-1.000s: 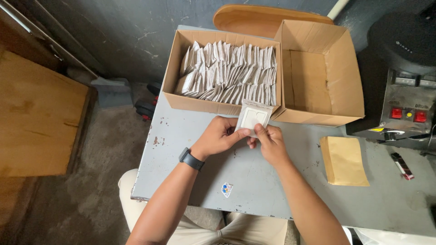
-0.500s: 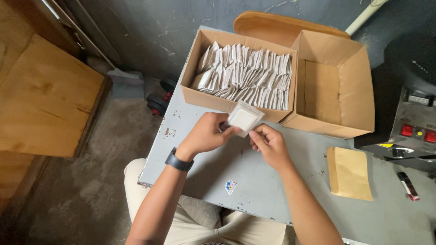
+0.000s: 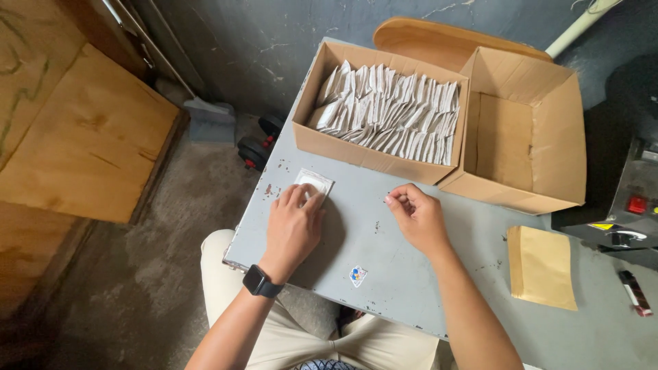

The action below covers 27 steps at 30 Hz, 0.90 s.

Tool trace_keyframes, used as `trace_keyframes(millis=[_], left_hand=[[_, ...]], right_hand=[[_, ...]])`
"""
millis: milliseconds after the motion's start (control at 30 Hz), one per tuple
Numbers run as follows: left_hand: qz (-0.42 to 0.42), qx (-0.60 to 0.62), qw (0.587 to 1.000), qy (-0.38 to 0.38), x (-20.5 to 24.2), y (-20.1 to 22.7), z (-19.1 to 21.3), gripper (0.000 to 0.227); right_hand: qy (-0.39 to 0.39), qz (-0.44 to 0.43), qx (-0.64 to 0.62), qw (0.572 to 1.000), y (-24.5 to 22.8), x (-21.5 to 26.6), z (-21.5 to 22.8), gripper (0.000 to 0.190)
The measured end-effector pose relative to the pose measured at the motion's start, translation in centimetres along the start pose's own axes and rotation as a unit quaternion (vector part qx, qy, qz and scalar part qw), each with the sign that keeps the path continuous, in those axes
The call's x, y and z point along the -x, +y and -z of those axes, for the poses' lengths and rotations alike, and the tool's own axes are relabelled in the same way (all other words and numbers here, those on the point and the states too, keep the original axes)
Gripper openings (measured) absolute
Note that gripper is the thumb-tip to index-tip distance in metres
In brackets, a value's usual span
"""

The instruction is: The person takes small white packets from a cardboard box and places them one by one onto a metal table, arranging them in a grid pattern. The person continues this process, building rows of packets on the table surface.

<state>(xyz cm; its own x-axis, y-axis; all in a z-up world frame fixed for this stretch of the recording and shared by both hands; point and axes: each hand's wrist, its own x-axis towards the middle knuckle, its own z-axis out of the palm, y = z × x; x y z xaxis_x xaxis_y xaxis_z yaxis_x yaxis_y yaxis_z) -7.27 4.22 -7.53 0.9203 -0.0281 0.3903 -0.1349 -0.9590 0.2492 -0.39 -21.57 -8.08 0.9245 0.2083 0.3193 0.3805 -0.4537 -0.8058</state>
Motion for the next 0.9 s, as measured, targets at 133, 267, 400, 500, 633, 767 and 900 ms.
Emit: trace_keyframes(millis=[133,267,400,500,633,767,900], left_hand=[[0.034,-0.004,0.999,-0.009,-0.5,-0.9,1.1,0.025],[0.029,-0.017,0.999,0.036,-0.9,-2.8,0.2,0.025],[0.035,-0.003,0.999,0.028,-1.5,-4.1,0.1,0.024],[0.040,-0.009,0.999,0.022,-1.6,-4.0,0.5,0.024],[0.039,-0.008,0.998,0.056,-2.5,-2.7,1.0,0.035],[-0.041,0.017,0.980,0.193,-6.3,-0.9,1.6,0.020],[-0.069,-0.050,0.975,0.207,-12.4,-0.8,1.5,0.007]], right_hand=[[0.009,0.008,0.022,1.000,0.1,0.1,0.2,0.007],[0.012,0.018,0.037,0.999,-0.6,-0.1,0.2,0.007],[0.007,0.037,0.073,0.997,-0.8,-0.1,0.3,0.006],[0.004,0.043,0.102,0.994,0.0,0.1,0.2,0.006],[-0.002,0.050,0.131,0.990,-0.4,0.0,0.3,0.007],[0.004,0.077,0.148,0.986,-0.2,0.0,0.2,0.008],[0.004,0.095,0.166,0.981,0.0,-0.2,0.3,0.007]])
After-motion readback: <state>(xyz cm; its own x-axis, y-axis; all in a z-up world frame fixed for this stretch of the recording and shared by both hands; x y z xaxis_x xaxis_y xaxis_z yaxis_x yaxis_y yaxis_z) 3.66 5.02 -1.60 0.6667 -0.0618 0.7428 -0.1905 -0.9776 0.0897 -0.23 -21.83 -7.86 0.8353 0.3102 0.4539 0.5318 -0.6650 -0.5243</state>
